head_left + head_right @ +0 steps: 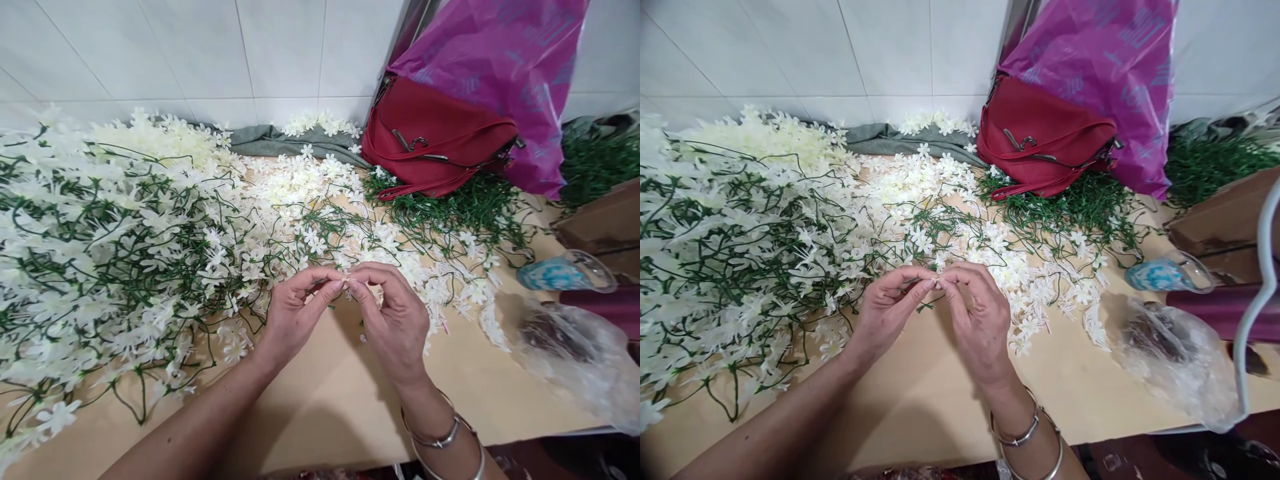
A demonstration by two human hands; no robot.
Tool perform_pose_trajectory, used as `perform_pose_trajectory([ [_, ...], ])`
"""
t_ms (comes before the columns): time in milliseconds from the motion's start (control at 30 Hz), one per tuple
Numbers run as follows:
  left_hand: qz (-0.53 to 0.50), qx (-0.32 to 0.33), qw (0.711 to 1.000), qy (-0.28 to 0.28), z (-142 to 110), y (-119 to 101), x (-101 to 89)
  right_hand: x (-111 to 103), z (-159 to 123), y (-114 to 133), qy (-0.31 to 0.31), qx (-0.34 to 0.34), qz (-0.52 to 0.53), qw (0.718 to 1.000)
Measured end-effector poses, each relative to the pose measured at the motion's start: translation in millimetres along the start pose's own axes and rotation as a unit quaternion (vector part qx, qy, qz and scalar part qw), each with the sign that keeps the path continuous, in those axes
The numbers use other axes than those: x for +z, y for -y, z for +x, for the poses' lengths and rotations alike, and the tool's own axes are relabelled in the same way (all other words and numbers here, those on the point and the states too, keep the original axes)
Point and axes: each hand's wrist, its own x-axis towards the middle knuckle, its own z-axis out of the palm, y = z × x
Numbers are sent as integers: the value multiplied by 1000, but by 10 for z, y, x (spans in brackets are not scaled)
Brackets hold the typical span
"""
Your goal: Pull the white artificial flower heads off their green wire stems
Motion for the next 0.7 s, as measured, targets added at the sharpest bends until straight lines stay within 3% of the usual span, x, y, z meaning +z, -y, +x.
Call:
perform_pose_trajectory([
  [133,-17,-15,1000,1,-2,-56,-5,-39,-7,20,-14,9,28,999],
  [333,4,6,1000,-17,18,-94,-38,-52,0,-13,-20,75,176,981],
  [567,62,95,994,-1,-33,-108,19,-40,11,-22,-19,69,230,970],
  [700,47,79,996,-8,-33,-131,16,-27,8,1,-25,71,261,963],
])
